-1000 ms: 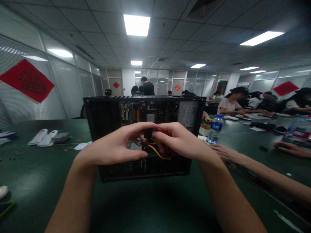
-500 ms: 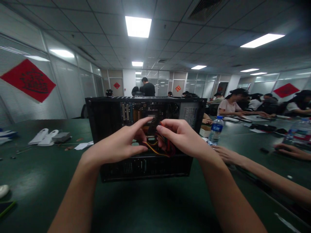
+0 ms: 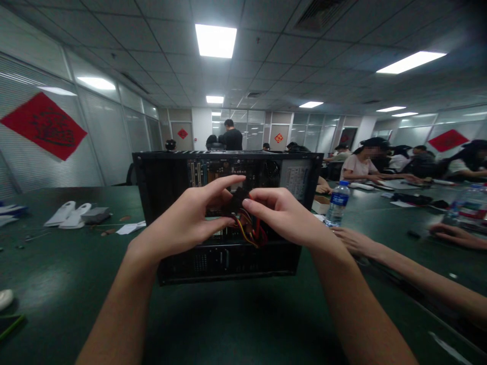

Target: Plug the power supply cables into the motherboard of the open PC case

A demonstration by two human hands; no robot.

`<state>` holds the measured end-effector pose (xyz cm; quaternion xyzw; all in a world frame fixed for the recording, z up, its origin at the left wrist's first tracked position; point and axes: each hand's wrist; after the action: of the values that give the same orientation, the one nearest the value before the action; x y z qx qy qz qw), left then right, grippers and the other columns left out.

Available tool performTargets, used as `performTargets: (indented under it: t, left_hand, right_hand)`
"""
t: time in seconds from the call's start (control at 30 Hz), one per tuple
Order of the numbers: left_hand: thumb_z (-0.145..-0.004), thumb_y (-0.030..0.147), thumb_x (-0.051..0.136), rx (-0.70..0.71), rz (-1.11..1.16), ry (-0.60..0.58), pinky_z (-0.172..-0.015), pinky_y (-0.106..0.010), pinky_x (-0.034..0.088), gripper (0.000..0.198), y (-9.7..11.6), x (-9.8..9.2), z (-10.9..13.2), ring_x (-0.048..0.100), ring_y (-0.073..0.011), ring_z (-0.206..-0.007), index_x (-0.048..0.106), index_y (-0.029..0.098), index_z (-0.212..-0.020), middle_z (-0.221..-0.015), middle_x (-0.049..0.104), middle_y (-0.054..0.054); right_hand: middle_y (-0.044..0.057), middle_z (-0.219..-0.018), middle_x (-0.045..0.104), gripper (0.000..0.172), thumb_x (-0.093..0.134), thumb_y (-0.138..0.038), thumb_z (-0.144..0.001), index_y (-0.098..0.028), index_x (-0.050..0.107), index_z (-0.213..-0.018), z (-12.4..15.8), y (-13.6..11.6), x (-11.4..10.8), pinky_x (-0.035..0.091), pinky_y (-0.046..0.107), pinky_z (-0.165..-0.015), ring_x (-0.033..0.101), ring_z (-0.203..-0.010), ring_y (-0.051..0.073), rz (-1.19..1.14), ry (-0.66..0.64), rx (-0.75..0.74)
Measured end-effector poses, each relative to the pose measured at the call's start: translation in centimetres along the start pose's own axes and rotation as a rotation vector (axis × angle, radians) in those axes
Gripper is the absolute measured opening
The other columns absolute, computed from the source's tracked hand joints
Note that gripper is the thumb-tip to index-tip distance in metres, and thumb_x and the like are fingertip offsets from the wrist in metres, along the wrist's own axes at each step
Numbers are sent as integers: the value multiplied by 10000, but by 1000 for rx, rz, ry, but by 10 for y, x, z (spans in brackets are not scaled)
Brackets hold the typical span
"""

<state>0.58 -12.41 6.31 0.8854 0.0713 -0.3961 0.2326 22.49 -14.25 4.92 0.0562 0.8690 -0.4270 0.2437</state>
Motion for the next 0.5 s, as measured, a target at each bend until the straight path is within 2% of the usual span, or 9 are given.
performTargets:
  t: [0.1,0.2,0.4,0.5]
  left_hand:
    - [-851,223,683,18,-4,41,-914,-323,567,666,-1,1,-1,659,-207,-1056,451,256,-1475,-1269,655,-82]
    - [-841,217,696,44,-16,66,-892,-323,576,702,-2,4,-2,663,-200,-1023,435,272,-1490,-1338,620,-95]
    - [-845,209,703,82,-57,73,-848,-310,577,688,-2,7,-4,660,-182,-969,447,258,-1482,-1360,614,-110]
    - [-854,239,705,93,-102,60,-876,-334,573,651,-3,5,-5,659,-203,-1020,475,242,-1462,-1351,624,-108]
  right_hand:
    - [-13,-682,565,362,586,-469,-918,-151,610,-748,-1,1,0,385,215,-548,484,-621,103,12,-2,-7]
    - [-15,-684,563,351,591,-461,-915,-150,616,-756,-1,2,0,372,219,-544,476,-616,103,0,-10,11]
    - [-3,-702,582,353,570,-468,-929,-149,639,-796,-2,7,-1,388,222,-549,491,-627,110,-1,-21,3]
    - [9,-733,601,360,557,-481,-936,-149,651,-832,-2,10,-1,411,225,-564,516,-661,123,9,-23,16]
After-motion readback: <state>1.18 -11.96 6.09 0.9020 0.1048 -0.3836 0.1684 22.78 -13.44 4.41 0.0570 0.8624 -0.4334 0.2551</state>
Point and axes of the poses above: each hand's wrist, its own z-axis away from the middle knuckle, its own x-axis out of the palm, y = z × x
